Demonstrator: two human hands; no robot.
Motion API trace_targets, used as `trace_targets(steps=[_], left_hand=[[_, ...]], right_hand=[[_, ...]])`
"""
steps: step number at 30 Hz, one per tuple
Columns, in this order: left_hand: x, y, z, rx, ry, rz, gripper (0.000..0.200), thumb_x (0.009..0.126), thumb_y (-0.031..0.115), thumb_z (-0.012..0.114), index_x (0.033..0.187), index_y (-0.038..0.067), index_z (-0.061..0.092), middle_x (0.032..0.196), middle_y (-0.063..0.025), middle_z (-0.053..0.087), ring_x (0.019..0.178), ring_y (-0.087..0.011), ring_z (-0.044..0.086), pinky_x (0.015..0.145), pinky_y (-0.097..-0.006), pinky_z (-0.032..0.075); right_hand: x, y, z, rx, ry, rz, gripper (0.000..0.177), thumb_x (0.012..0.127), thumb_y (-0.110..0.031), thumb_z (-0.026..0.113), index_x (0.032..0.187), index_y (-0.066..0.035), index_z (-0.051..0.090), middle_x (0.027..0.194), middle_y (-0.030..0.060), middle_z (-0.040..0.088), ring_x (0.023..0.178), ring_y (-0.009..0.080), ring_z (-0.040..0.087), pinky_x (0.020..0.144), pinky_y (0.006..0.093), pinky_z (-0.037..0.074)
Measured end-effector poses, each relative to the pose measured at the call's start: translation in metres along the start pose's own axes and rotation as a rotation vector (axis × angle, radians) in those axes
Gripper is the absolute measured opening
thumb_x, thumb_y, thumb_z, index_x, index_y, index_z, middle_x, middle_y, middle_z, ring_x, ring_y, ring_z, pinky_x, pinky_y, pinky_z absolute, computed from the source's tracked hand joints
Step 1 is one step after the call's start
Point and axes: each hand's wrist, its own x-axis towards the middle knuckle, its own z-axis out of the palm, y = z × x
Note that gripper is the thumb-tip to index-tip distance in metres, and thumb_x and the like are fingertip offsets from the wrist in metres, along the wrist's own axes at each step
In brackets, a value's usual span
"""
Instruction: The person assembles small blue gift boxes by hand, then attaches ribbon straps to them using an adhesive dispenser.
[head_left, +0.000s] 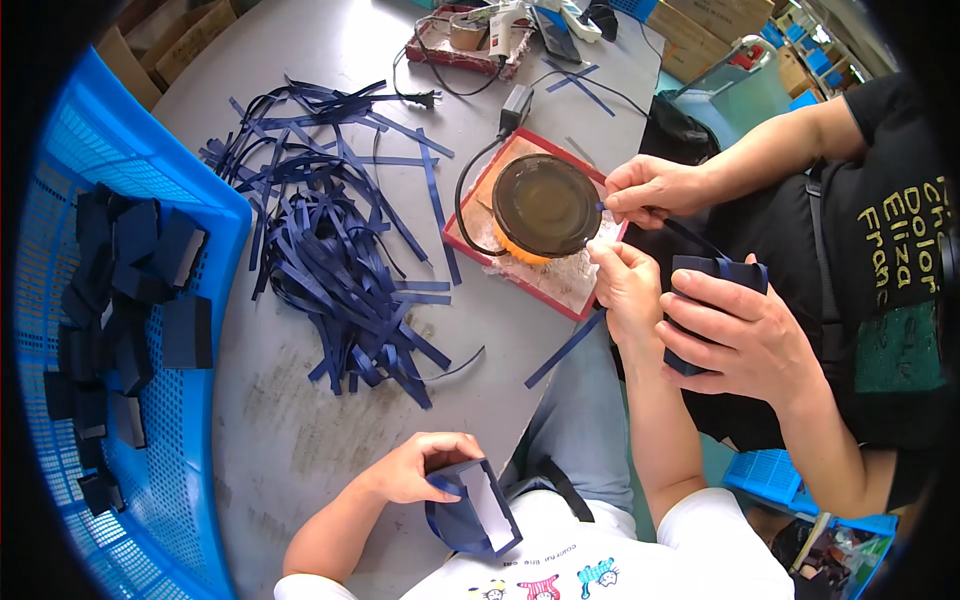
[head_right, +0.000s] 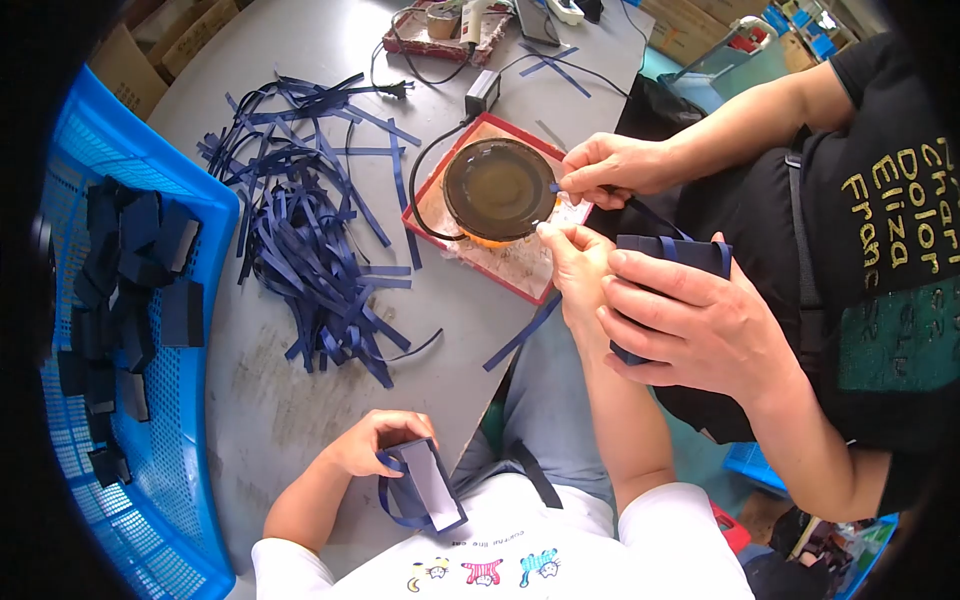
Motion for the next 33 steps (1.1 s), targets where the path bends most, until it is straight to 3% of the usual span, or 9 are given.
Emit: trace_targets(steps=[3,6,12,20,21,24,28,30,33], left_hand=[[-0.001,0.0,-0.005,-0.011,-0.027,0.027,0.045,0.064,-0.008,0.065,0.107,0.0,0.055,0.104,-0.0048,0.054,0.099,-0.014,0.052,0.093,-0.028,0.039],[-0.007,0.011,-0.003,0.033,0.175,-0.034,0.046,0.067,-0.002,0.067,0.111,0.001,0.055,0.103,-0.003,0.058,0.102,-0.0129,0.052,0.093,-0.0275,0.038],[-0.017,0.04,0.003,0.299,0.373,0.176,0.043,0.07,0.008,0.069,0.11,-0.001,0.057,0.102,-0.0043,0.06,0.096,-0.0132,0.054,0.087,-0.0269,0.04],[-0.03,0.054,0.022,0.264,0.409,0.221,0.046,0.065,0.002,0.071,0.108,-0.005,0.057,0.1,-0.0091,0.061,0.093,-0.0151,0.059,0.086,-0.027,0.045],[-0.032,0.056,0.024,0.266,0.408,0.215,0.046,0.065,0.002,0.071,0.108,-0.005,0.057,0.1,-0.0091,0.061,0.093,-0.0151,0.059,0.086,-0.027,0.045],[-0.035,0.061,0.031,0.423,0.416,0.274,0.049,0.061,-0.001,0.073,0.107,-0.005,0.058,0.098,-0.0099,0.062,0.092,-0.0161,0.06,0.086,-0.0275,0.046],[-0.037,0.063,0.035,0.475,0.417,0.31,0.049,0.059,-0.002,0.074,0.105,-0.005,0.058,0.097,-0.0107,0.062,0.09,-0.0164,0.061,0.085,-0.0276,0.046],[-0.038,0.063,0.036,0.466,0.42,0.32,0.049,0.059,-0.002,0.074,0.105,-0.005,0.058,0.097,-0.0109,0.062,0.089,-0.0163,0.061,0.085,-0.0275,0.046],[-0.038,0.064,0.036,0.497,0.408,0.32,0.049,0.059,-0.003,0.074,0.105,-0.005,0.058,0.097,-0.0109,0.062,0.09,-0.0162,0.061,0.085,-0.0276,0.046]], right_hand=[[-0.014,0.001,-0.008,0.024,0.014,0.049,0.016,0.084,-0.014,0.061,0.071,-0.008,0.053,0.05,-0.0109,0.033,0.038,-0.0002,0.023,0.037,0.0183,0.016],[-0.033,0.002,-0.013,0.2,-0.179,0.169,0.017,0.086,-0.012,0.057,0.07,-0.009,0.052,0.05,-0.009,0.032,0.04,0.0008,0.025,0.038,0.0183,0.018],[-0.078,-0.017,0.001,0.235,-0.546,0.326,0.015,0.083,-0.01,0.061,0.071,-0.003,0.056,0.054,-0.0056,0.042,0.045,0.0007,0.031,0.041,0.018,0.021],[-0.12,-0.052,0.018,-0.35,-0.968,0.207,0.014,0.078,-0.01,0.066,0.07,0.0,0.061,0.058,-0.0037,0.053,0.052,0.0013,0.042,0.046,0.0189,0.031],[-0.124,-0.05,0.019,-0.396,-0.999,0.076,0.013,0.076,-0.008,0.067,0.068,0.001,0.061,0.058,-0.0003,0.056,0.049,0.0031,0.045,0.044,0.0189,0.03],[-0.132,-0.056,0.026,-0.547,-1.096,0.014,0.016,0.076,-0.012,0.065,0.068,0.001,0.061,0.057,0.0038,0.058,0.048,0.008,0.049,0.046,0.0205,0.036],[-0.138,-0.053,0.03,-0.601,-1.138,-0.037,0.018,0.077,-0.014,0.064,0.067,0.001,0.061,0.057,0.0045,0.058,0.047,0.0099,0.05,0.045,0.0212,0.037],[-0.14,-0.056,0.033,-0.665,-1.146,-0.028,0.019,0.074,-0.014,0.061,0.068,0.004,0.059,0.057,0.0114,0.058,0.046,0.019,0.052,0.047,0.0279,0.041],[-0.141,-0.054,0.035,-0.698,-1.143,-0.05,0.018,0.074,-0.014,0.061,0.068,0.004,0.059,0.058,0.0131,0.058,0.048,0.0221,0.054,0.048,0.0296,0.042]])
